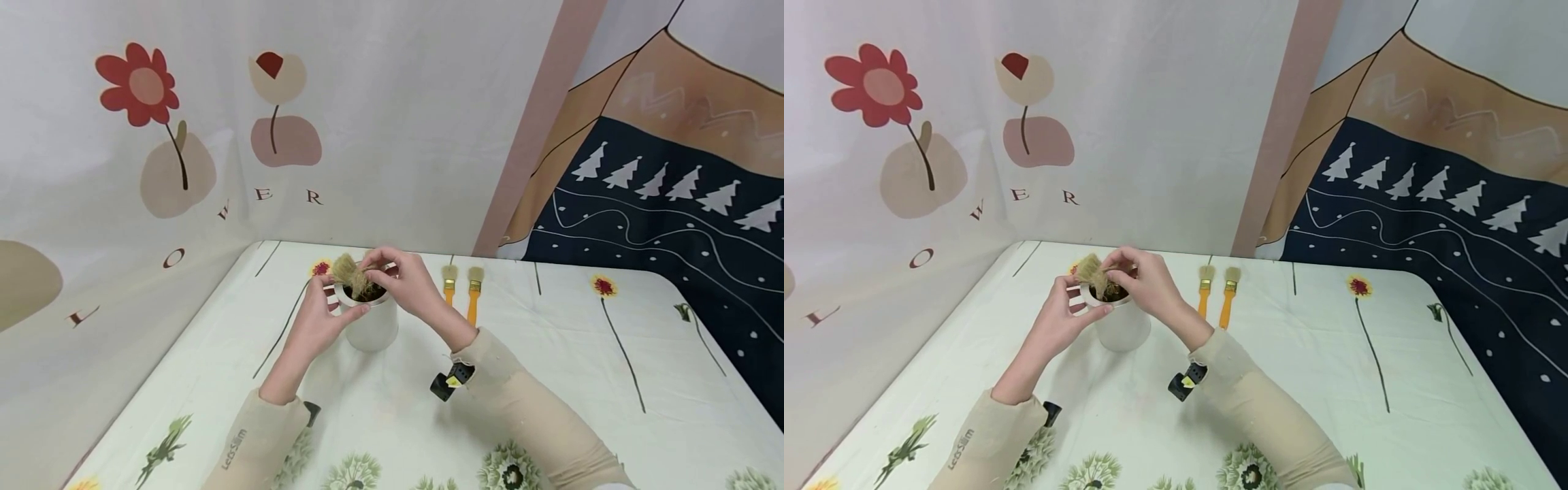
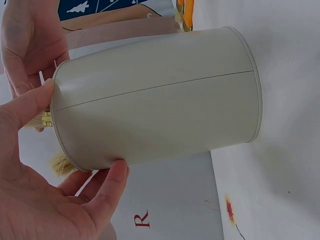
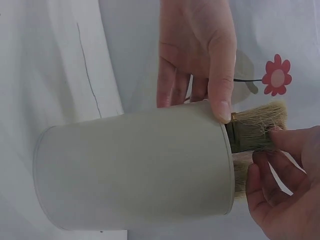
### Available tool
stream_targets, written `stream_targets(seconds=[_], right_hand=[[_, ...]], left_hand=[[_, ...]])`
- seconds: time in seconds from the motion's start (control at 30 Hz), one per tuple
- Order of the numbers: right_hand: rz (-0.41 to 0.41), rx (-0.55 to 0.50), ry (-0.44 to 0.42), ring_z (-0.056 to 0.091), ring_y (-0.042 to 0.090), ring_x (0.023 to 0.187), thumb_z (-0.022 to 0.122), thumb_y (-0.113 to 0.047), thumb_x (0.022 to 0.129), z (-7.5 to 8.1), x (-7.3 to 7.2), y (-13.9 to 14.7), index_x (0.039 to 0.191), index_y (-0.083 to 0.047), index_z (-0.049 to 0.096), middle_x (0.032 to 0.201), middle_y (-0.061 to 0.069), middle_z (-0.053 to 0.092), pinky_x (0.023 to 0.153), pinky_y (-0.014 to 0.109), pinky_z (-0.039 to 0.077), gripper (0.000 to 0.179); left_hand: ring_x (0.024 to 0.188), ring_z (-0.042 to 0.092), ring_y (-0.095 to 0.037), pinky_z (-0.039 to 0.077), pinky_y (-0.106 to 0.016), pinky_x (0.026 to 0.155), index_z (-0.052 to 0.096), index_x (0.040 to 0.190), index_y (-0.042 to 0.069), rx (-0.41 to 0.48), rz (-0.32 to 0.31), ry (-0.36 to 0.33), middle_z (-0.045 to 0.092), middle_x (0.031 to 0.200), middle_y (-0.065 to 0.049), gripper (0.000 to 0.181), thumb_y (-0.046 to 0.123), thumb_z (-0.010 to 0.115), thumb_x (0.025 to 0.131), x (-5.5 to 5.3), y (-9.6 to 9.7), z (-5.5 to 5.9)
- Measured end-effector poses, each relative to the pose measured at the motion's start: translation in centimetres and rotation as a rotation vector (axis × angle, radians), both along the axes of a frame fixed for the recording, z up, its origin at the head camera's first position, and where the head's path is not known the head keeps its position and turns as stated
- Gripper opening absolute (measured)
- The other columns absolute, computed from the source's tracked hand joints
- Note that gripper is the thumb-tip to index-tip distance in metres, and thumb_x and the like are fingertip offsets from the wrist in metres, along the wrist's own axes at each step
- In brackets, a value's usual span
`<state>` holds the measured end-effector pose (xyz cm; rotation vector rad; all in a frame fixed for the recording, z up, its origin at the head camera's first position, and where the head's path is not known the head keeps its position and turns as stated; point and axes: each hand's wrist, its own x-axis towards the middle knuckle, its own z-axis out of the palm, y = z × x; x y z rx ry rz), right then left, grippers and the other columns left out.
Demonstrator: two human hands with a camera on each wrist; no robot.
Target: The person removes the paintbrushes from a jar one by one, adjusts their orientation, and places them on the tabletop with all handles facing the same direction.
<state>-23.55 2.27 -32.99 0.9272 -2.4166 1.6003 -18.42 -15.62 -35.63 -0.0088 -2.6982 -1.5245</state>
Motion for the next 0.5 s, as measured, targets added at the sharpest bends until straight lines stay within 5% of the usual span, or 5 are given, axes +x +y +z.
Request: stream_targets(seconds=[0.27, 0.5], right_hand=[[0.000, -0.104, 0.016, 0.069, 0.023, 0.102, 0.064, -0.008, 0.096, 0.8, 0.1, 0.3, 0.105, -0.005, 0.069, 0.107, 0.011, 0.073, 0.092, 0.031, 0.060, 0.010], [-0.040, -0.200, 0.040, 0.070, 0.029, 0.100, 0.066, -0.005, 0.094, 1.3, 0.3, 0.4, 0.104, 0.000, 0.066, 0.105, 0.017, 0.069, 0.085, 0.031, 0.063, 0.011]], left_hand=[[0.139, 0.043, -0.039, 0.045, -0.049, 0.115, 0.026, 0.143, -0.003, 0.003, -0.005, -0.004, 0.033, 0.150, -0.022, 0.078, 0.024, 0.076, 0.089, 0.1, 0.0, 0.1], [0.138, 0.044, -0.040, 0.045, -0.050, 0.115, 0.026, 0.142, -0.003, -0.010, -0.005, -0.002, 0.034, 0.150, -0.022, 0.077, 0.024, 0.075, 0.089, 0.1, 0.0, 0.1]])
